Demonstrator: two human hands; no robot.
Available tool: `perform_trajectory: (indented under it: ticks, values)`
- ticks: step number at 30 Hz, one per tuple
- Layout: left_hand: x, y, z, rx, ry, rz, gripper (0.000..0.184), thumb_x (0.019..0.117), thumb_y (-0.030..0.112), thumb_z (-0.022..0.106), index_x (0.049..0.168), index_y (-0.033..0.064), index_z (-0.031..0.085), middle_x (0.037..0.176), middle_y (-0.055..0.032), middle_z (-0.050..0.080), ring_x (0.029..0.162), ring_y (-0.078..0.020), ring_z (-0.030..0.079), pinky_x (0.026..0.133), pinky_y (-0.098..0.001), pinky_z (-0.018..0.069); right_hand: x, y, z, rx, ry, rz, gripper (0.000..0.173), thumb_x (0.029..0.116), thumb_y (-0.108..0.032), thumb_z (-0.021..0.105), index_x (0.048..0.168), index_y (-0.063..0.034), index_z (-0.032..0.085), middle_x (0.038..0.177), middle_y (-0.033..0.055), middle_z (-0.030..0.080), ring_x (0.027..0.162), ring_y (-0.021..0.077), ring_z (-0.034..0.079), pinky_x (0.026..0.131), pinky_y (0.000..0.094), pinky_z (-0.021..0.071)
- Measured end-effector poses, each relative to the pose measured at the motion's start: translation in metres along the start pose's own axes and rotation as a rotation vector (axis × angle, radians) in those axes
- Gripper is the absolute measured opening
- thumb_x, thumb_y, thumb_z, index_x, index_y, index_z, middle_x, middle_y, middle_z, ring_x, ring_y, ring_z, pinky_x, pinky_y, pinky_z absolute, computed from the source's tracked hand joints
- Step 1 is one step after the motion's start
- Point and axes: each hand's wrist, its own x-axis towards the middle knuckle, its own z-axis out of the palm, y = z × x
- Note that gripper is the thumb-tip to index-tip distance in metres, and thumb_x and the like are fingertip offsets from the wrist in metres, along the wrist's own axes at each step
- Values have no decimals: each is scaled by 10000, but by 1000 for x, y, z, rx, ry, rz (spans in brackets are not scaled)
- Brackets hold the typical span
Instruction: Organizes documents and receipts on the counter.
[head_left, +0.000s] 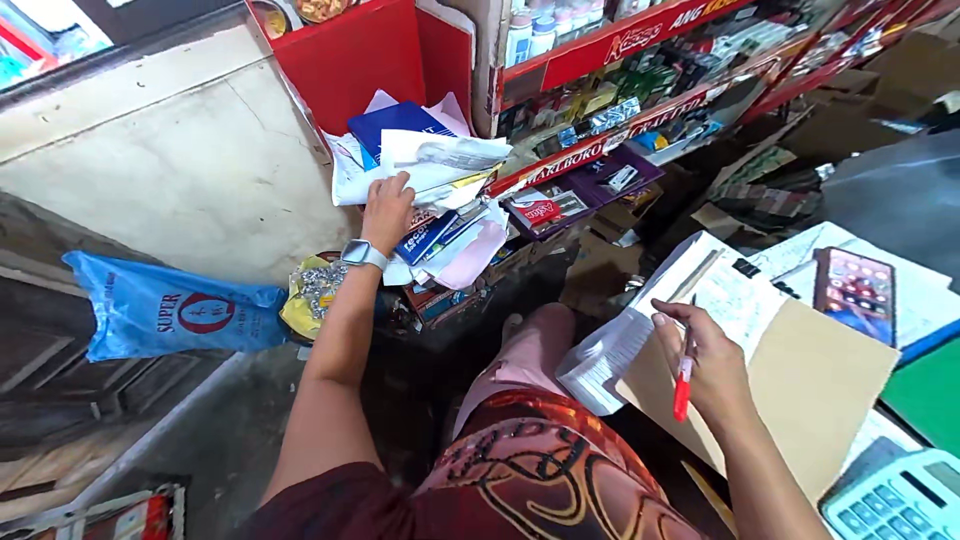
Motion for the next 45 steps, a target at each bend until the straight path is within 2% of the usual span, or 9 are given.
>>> perform_trajectory:
  ticks: [7, 13, 16, 21, 24, 32, 37, 41, 45]
  values:
    - [41, -10, -26, 50, 98, 12, 179, 959, 52, 632, 1068, -75, 695, 1350, -281, 597, 1373, -480, 472, 1109, -663, 353, -7, 8, -3, 26, 26, 38, 397, 1060, -249, 504, 1210, 91, 643, 1135, 294, 695, 940, 361, 696, 825, 461, 559]
    - [41, -1, -46, -39, -54, -188, 221, 981, 106, 627, 1111, -31, 742, 1117, -300, 661, 1097, -478, 639, 975, -638, 480, -8, 9, -1, 47, 2, 37, 399, 1052, -240, 500, 1211, 97, 643, 1140, 300, 694, 974, 382, 697, 850, 484, 555]
    - [22, -8, -36, -93, -108, -107, 287, 930, 153, 713, 1169, -4, 744, 1245, -292, 634, 1181, -476, 598, 1015, -645, 461, -3, 7, 1, 80, -23, 56, 412, 1059, -256, 493, 1231, 89, 636, 1153, 296, 691, 961, 357, 695, 841, 476, 555]
    - [-1, -24, -22, -38, -217, -63, 711, 776, 234, 876, 1424, 115, 610, 1650, -263, 257, 1406, -519, 406, 1070, -692, 376, 7, 0, 8, 92, -40, -17, 401, 1049, -246, 503, 1218, 87, 649, 1129, 294, 691, 956, 348, 691, 844, 455, 556]
    - [0, -21, -32, -49, -201, -45, 487, 782, 40, 763, 1264, 83, 718, 1655, -277, 223, 1463, -515, 325, 1117, -691, 325, 10, -3, 9, 87, -42, -35, 403, 1049, -251, 503, 1216, 84, 652, 1143, 296, 689, 983, 353, 689, 862, 449, 553]
    - [7, -20, -19, 61, -6, 13, 177, 900, 30, 684, 1054, 48, 769, 1611, -271, 339, 1487, -467, 324, 1169, -661, 264, 4, 2, 12, 80, -52, 2, 406, 1047, -257, 502, 1212, 79, 660, 1135, 289, 693, 956, 350, 688, 850, 453, 552]
    - [-5, -15, -6, 85, -114, -16, 748, 683, 564, 872, 1270, 124, 725, 1688, -246, 162, 1573, -444, 58, 1182, -752, 21, 2, 6, 12, 72, -43, 7, 404, 1049, -253, 510, 1225, 82, 651, 1160, 289, 692, 988, 361, 695, 869, 457, 558]
    - [2, -17, -14, 0, -98, -28, 369, 923, 362, 741, 970, -3, 773, 1653, -239, 284, 1562, -455, 130, 1187, -745, 35, 2, 3, 16, 69, -56, -3, 407, 1052, -259, 503, 1213, 81, 657, 1169, 290, 691, 990, 367, 700, 869, 456, 564]
    - [18, -25, -25, -60, -102, -43, 268, 979, 236, 637, 1040, 23, 788, 1641, -237, 312, 1556, -468, 131, 1193, -736, 29, 0, 2, 15, 77, -72, 13, 407, 1052, -253, 507, 1220, 90, 647, 1197, 294, 683, 1021, 383, 700, 887, 489, 563]
